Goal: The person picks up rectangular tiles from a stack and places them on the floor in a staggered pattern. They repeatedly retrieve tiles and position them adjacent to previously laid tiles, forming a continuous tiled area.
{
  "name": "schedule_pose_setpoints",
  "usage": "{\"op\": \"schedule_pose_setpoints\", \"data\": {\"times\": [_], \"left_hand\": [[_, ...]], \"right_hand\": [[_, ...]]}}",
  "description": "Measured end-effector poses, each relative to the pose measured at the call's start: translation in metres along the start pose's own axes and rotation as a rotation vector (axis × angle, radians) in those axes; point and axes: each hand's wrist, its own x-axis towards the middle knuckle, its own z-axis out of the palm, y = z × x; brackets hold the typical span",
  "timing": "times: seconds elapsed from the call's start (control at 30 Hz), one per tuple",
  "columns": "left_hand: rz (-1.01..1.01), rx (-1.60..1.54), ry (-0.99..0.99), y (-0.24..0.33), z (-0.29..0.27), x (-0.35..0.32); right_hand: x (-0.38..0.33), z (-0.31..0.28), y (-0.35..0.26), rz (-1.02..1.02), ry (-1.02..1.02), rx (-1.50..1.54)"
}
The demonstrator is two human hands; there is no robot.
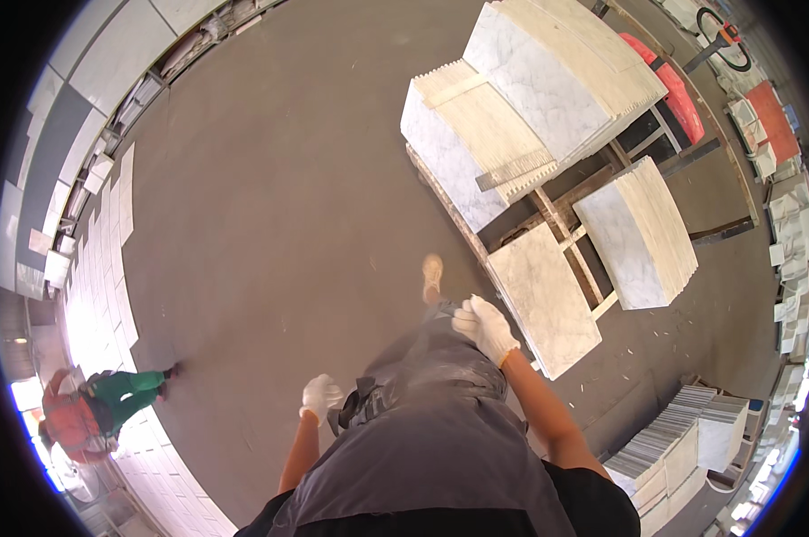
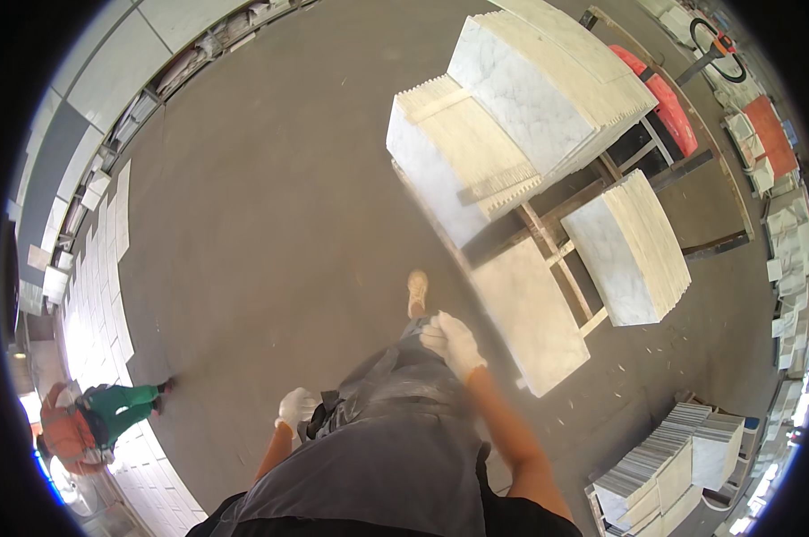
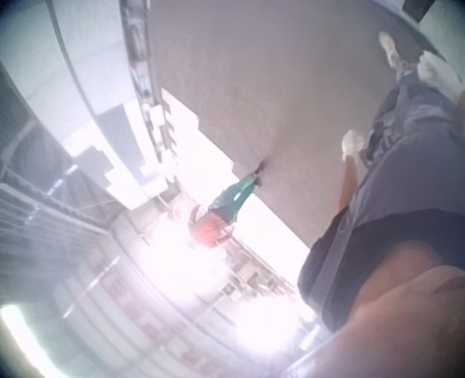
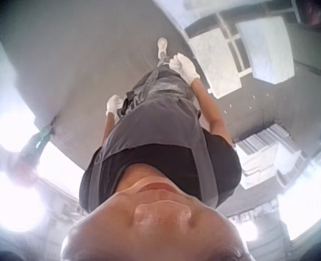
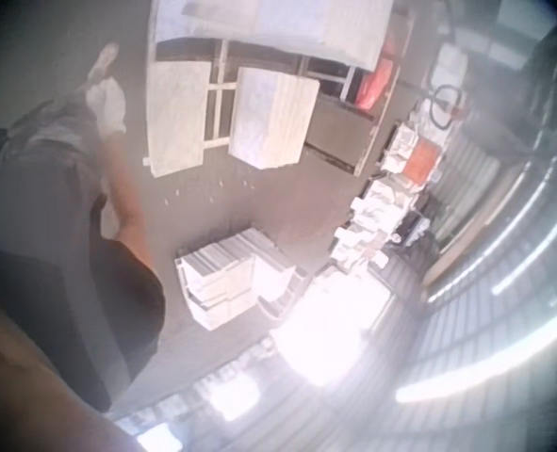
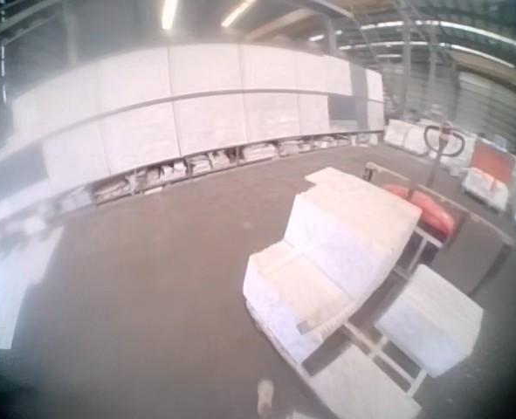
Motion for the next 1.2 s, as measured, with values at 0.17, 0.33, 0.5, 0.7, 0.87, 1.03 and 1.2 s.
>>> {"op": "schedule_pose_setpoints", "data": {"times": [0.17,0.33,0.5,0.7,0.87,1.03,1.2], "left_hand": [[0.380,0.300,0.008,0.099,-0.005,0.065],[0.291,0.828,0.103,0.233,-0.050,0.088],[0.234,0.139,0.102,0.328,-0.089,0.131],[0.310,0.343,-0.002,0.442,-0.145,0.218],[0.070,0.123,-0.023,0.602,-0.188,0.281],[0.133,0.145,-0.087,0.791,-0.201,0.372],[0.435,0.228,-0.425,0.976,-0.140,0.431]], "right_hand": [[0.081,-0.008,-0.070,-0.053,0.217,-0.028],[0.173,0.016,-0.166,-0.131,0.268,-0.090],[0.233,0.023,-0.256,-0.386,0.261,-0.205],[0.261,0.029,-0.306,-0.413,0.517,-0.105],[0.289,0.038,-0.298,-0.379,0.666,0.173],[0.329,0.037,-0.296,-0.375,0.929,-0.015],[0.318,0.018,-0.372,-0.459,0.969,-0.034]]}}
